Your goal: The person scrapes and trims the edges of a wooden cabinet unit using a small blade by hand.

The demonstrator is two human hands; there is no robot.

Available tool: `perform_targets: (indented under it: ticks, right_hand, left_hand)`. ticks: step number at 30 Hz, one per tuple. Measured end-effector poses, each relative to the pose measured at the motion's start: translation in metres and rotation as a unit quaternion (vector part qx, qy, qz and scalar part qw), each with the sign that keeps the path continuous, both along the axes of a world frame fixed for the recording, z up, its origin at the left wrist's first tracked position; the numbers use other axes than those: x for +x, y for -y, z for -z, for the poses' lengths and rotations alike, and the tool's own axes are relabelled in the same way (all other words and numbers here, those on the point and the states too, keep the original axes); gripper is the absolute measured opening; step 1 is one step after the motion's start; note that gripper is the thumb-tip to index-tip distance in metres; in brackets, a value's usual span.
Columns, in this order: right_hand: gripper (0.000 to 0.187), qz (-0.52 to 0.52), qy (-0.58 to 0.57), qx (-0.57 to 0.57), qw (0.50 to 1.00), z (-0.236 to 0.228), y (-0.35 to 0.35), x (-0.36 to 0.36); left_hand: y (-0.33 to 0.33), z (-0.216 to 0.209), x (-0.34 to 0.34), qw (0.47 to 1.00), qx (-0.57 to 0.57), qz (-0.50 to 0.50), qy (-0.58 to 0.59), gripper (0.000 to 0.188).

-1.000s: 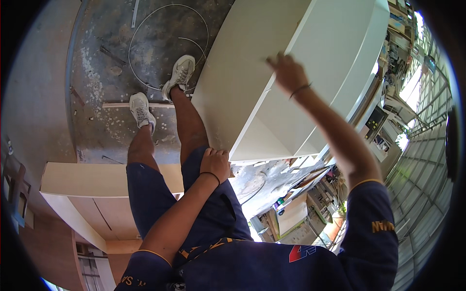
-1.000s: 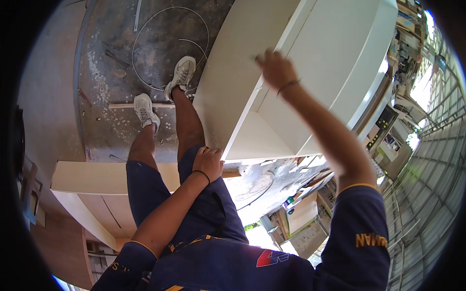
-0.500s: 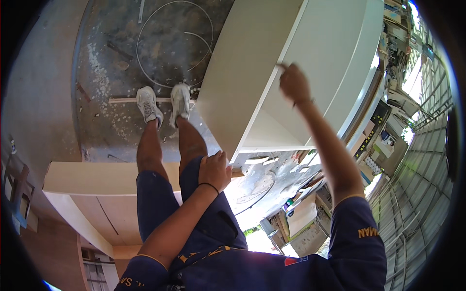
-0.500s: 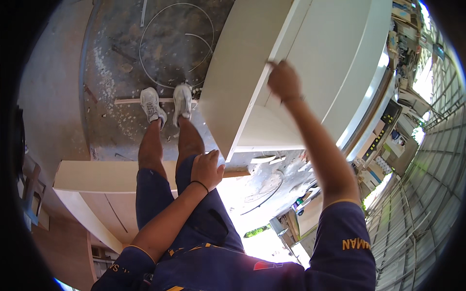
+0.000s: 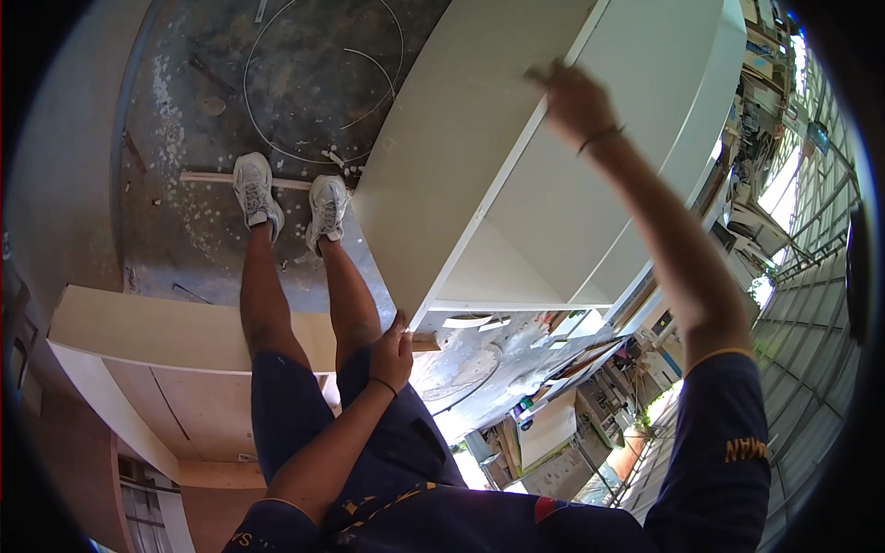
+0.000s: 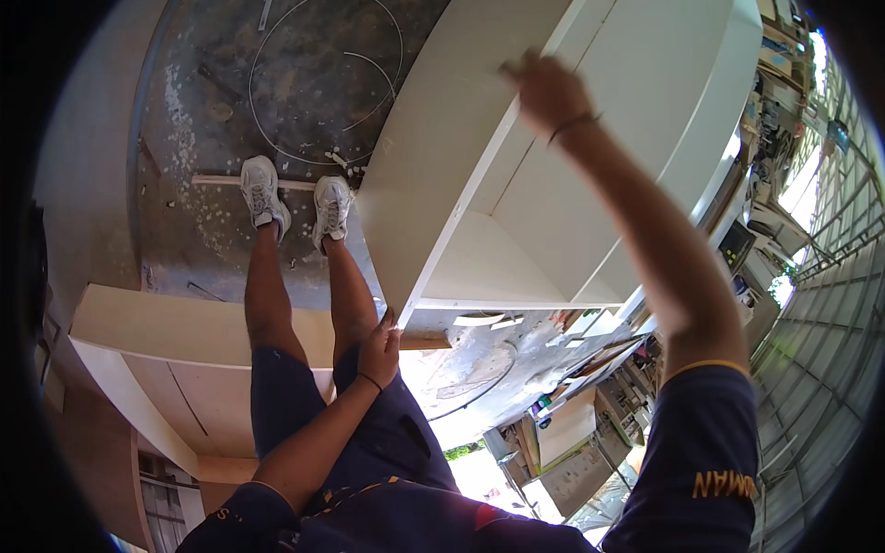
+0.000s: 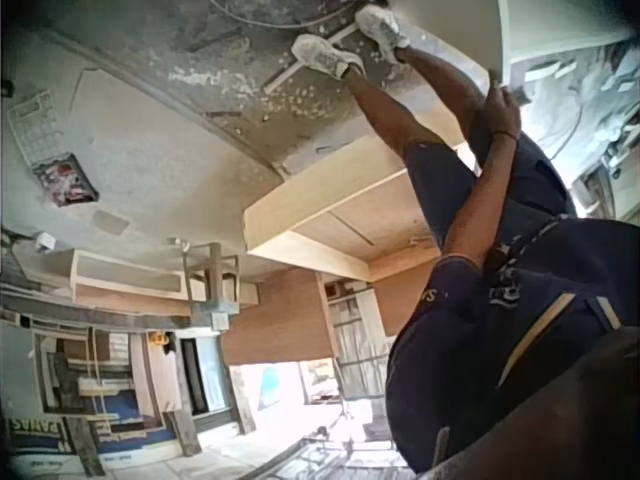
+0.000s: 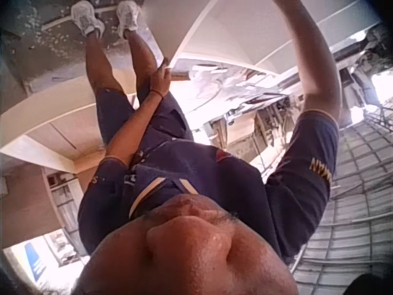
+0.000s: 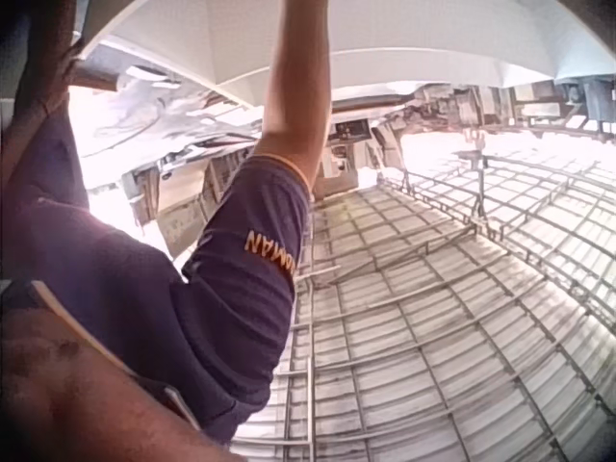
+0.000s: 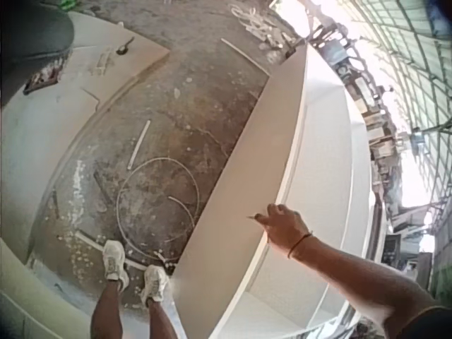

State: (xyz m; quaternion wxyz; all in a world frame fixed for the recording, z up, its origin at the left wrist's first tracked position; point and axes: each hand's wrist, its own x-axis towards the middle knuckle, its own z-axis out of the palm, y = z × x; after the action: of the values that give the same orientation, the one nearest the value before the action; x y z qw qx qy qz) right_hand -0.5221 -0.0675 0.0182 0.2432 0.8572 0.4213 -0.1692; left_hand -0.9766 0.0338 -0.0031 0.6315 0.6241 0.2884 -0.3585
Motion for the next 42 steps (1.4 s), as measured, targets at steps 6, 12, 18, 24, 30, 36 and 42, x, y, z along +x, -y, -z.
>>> perform_targets:
  ticks: [6, 12, 18, 24, 30, 36, 42]
  right_hand:
    - [0.015, 0.048, -0.254, 0.029, 0.965, -0.005, -0.014, -0.273]
    - [0.033, 0.189, -0.140, -0.102, 0.967, 0.007, -0.035, -0.071]
    - [0.046, 0.014, 0.061, -0.104, 0.993, -0.008, -0.008, 0.032]
    - [0.040, 0.029, -0.112, -0.034, 0.993, 0.003, 0.000, -0.232]
    - [0.031, 0.174, -0.302, -0.115, 0.930, -0.022, -0.021, -0.380]
    - [0.041, 0.178, -0.009, 0.019, 0.984, 0.001, -0.023, -0.069]
    - [0.049, 0.007, 0.051, -0.115, 0.992, -0.008, -0.011, 0.003]
  left_hand:
    - [0.021, 0.007, -0.044, 0.878, -0.189, -0.351, -0.264, 0.050]
    - [-0.024, 0.003, -0.043, 0.823, -0.133, -0.471, -0.287, 0.056]
    - [-0.030, 0.006, -0.052, 0.785, -0.124, -0.505, -0.336, 0.053]
    - [-0.059, 0.005, -0.084, 0.766, -0.110, -0.528, -0.351, 0.053]
    - [-0.070, 0.011, -0.102, 0.755, -0.127, -0.523, -0.375, 0.056]
    - [-0.054, 0.013, -0.120, 0.789, -0.144, -0.474, -0.363, 0.055]
    - [-0.037, 0.012, -0.122, 0.806, -0.132, -0.447, -0.364, 0.053]
